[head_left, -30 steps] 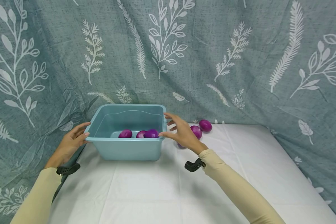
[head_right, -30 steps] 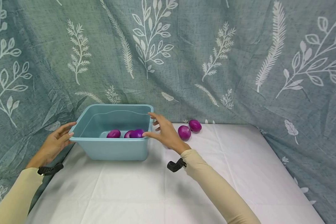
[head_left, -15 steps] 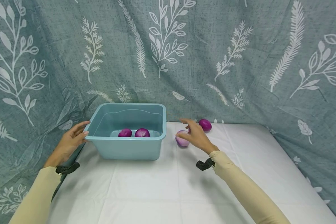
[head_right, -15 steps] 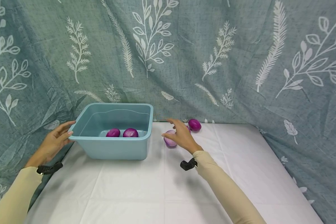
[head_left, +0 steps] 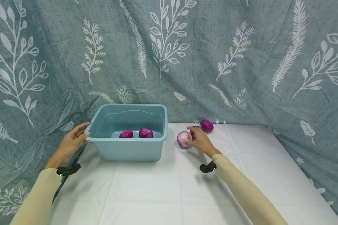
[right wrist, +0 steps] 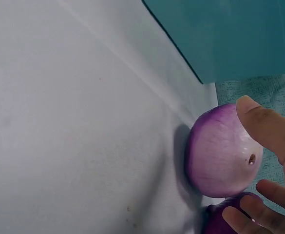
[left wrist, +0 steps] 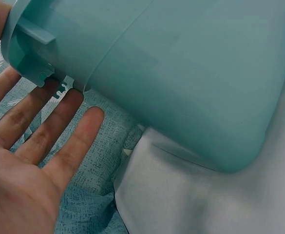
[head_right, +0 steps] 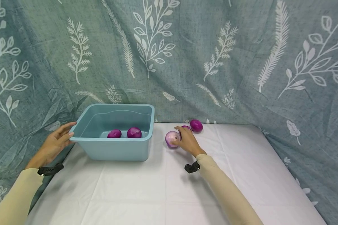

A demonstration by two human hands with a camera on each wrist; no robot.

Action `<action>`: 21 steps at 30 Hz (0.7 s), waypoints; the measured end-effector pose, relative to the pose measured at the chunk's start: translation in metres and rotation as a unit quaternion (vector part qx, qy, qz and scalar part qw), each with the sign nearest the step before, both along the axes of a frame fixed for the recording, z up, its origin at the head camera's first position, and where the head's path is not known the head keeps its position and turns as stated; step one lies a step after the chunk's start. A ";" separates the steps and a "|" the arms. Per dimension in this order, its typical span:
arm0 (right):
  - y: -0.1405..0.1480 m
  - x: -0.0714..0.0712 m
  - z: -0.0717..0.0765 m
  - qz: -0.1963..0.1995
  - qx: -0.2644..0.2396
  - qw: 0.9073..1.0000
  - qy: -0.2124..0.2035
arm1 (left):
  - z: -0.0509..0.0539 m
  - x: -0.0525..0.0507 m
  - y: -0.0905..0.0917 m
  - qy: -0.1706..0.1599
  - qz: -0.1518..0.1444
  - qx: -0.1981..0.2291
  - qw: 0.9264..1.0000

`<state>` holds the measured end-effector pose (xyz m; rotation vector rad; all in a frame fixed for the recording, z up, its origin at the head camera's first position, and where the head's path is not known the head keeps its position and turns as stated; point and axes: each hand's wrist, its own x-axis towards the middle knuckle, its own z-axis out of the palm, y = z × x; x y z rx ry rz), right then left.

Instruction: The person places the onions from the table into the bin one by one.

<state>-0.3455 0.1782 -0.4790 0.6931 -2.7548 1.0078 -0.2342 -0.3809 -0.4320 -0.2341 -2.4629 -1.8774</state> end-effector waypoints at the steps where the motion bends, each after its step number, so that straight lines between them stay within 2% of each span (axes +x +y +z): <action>1: 0.000 0.000 -0.001 -0.001 0.000 1.000 0.002 | 0.000 0.000 0.000 0.000 0.000 -0.001 1.000; 10: -0.003 -0.001 -0.010 -0.011 0.024 1.000 -0.006 | 0.000 0.001 0.000 -0.001 -0.004 0.007 1.000; 21: -0.009 0.001 -0.014 -0.024 0.018 1.000 -0.001 | 0.001 0.001 0.000 -0.002 -0.008 0.017 1.000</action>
